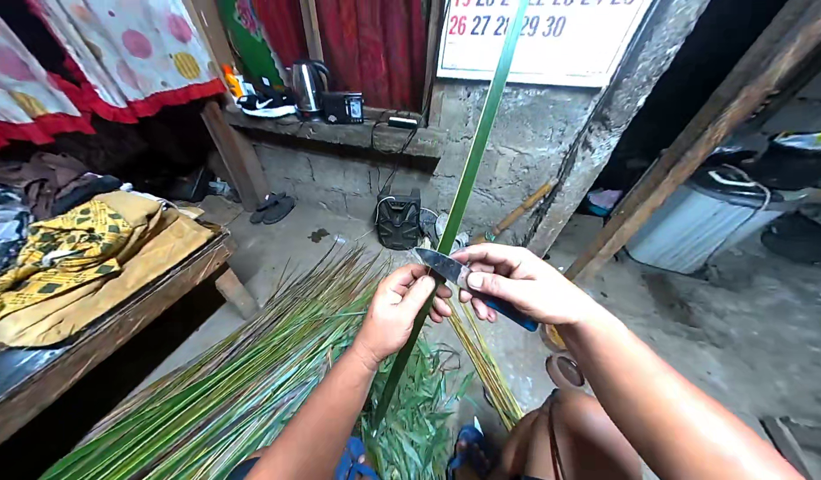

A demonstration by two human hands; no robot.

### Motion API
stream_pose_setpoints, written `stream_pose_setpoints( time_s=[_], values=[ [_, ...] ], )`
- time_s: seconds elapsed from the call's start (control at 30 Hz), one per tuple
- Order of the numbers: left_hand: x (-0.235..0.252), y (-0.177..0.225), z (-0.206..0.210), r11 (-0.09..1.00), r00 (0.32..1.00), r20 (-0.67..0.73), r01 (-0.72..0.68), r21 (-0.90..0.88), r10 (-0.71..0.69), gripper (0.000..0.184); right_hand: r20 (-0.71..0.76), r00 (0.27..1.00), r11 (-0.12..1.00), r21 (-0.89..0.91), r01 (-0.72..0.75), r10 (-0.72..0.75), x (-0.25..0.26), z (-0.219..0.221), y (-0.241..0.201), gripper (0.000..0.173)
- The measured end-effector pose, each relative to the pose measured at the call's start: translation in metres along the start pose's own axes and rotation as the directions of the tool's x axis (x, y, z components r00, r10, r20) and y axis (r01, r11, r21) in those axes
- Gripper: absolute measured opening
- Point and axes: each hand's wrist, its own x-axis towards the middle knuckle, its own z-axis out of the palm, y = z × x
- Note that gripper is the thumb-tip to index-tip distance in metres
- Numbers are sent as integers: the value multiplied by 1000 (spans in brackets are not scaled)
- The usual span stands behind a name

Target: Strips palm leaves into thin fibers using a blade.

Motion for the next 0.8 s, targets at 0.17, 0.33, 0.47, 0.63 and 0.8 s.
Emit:
stream_pose_setpoints(
  time_s=[0.17, 0.33, 0.47, 0.63, 0.8],
  values=[
    [20, 24, -1, 997, 999, -1, -51, 65, 51, 18, -12, 998, 998, -23, 59, -60, 9, 0, -10, 40],
    [28, 49, 2, 988, 999, 8, -42, 146, 41, 21, -21, 996, 994, -65, 87, -88, 16, -5, -31, 39],
    [33, 65, 10, 993, 998, 37, -55, 104, 51, 18, 30, 996, 996, -33, 87, -86, 17, -6, -42, 41],
    [36, 77, 17, 998, 1000, 16, -21, 64, 20, 24, 70, 992, 994, -39, 105, -102, 18, -11, -52, 38],
    [35, 85, 16, 996, 996, 64, 65, -58, -62, 21, 123, 986, 988, -89, 126, -114, 16, -14, -61, 36]
  ],
)
